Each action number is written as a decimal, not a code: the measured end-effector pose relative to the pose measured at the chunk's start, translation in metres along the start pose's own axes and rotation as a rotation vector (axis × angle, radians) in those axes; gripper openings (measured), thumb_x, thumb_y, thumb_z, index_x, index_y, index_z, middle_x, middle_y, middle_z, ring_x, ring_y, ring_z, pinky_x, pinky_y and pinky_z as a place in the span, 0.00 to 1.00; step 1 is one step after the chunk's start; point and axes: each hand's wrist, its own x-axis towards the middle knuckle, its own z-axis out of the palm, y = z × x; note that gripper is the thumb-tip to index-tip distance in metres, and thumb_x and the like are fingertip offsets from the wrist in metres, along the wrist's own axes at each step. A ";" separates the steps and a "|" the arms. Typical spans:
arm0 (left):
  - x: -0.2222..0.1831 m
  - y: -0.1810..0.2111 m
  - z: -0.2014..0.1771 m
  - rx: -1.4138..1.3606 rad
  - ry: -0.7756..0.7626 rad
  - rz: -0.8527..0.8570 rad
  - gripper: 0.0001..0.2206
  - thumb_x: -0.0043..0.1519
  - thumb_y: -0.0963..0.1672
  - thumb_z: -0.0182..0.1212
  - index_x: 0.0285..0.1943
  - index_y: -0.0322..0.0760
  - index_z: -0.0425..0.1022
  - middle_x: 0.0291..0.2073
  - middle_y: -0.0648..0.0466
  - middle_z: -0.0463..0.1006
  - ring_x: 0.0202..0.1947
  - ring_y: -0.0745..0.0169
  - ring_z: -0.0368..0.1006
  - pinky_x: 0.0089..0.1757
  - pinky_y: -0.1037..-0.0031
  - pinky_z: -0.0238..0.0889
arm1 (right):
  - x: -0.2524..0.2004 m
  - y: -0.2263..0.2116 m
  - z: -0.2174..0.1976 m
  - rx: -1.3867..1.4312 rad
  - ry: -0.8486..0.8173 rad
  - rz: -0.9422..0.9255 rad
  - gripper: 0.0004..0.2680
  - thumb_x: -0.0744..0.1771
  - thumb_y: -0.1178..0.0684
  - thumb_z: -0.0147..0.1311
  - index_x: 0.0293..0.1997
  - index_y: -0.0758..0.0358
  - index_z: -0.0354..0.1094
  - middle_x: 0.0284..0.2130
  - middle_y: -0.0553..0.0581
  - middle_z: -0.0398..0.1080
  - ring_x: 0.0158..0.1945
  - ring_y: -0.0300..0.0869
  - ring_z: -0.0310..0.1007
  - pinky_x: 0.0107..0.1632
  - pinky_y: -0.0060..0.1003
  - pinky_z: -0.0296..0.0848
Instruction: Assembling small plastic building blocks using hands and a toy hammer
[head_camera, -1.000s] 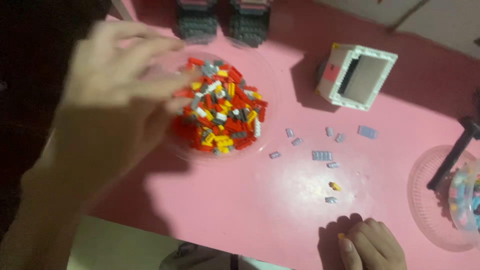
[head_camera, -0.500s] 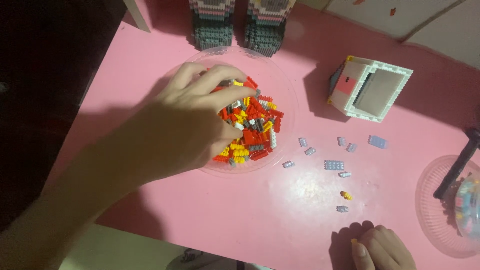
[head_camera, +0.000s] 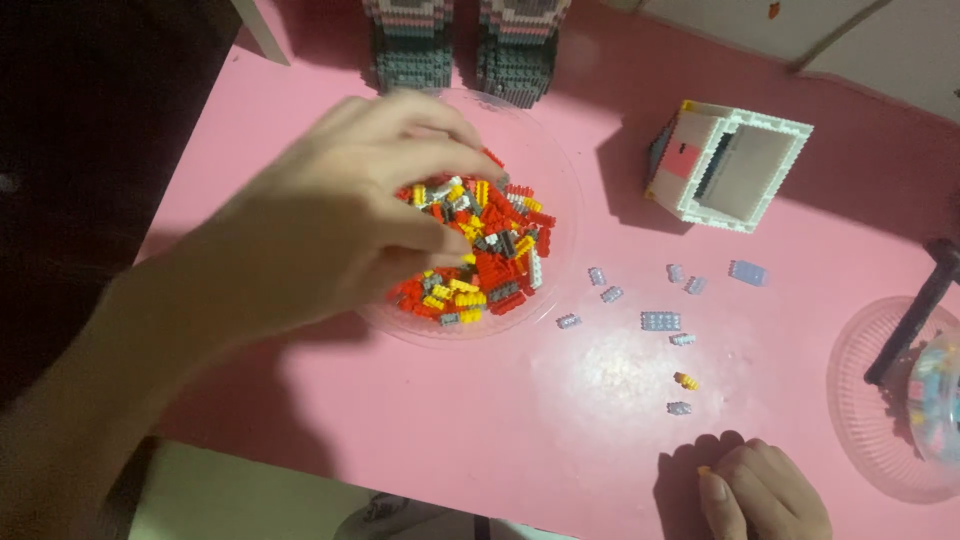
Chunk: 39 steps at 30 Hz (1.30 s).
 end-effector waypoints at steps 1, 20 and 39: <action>0.000 0.003 -0.005 0.000 0.000 0.003 0.04 0.57 0.38 0.74 0.33 0.41 0.85 0.58 0.47 0.81 0.60 0.37 0.69 0.50 0.43 0.59 | 0.002 -0.001 -0.003 -0.002 0.002 0.001 0.16 0.68 0.74 0.55 0.56 0.57 0.64 0.23 0.54 0.53 0.30 0.51 0.41 0.35 0.40 0.46; 0.011 0.157 0.125 -0.084 0.255 -0.073 0.07 0.67 0.31 0.53 0.42 0.18 0.79 0.42 0.36 0.82 0.45 0.40 0.80 0.56 0.53 0.77 | 0.026 0.011 -0.028 -0.156 -0.463 -0.139 0.09 0.70 0.57 0.44 0.28 0.60 0.61 0.29 0.56 0.68 0.30 0.49 0.64 0.34 0.44 0.61; 0.021 0.154 0.112 -0.170 0.119 -0.147 0.06 0.67 0.36 0.57 0.49 0.27 0.79 0.48 0.44 0.83 0.51 0.47 0.79 0.49 0.60 0.70 | 0.009 -0.028 -0.040 -0.021 -0.208 0.478 0.17 0.57 0.42 0.76 0.38 0.59 0.73 0.35 0.52 0.76 0.38 0.40 0.75 0.47 0.33 0.70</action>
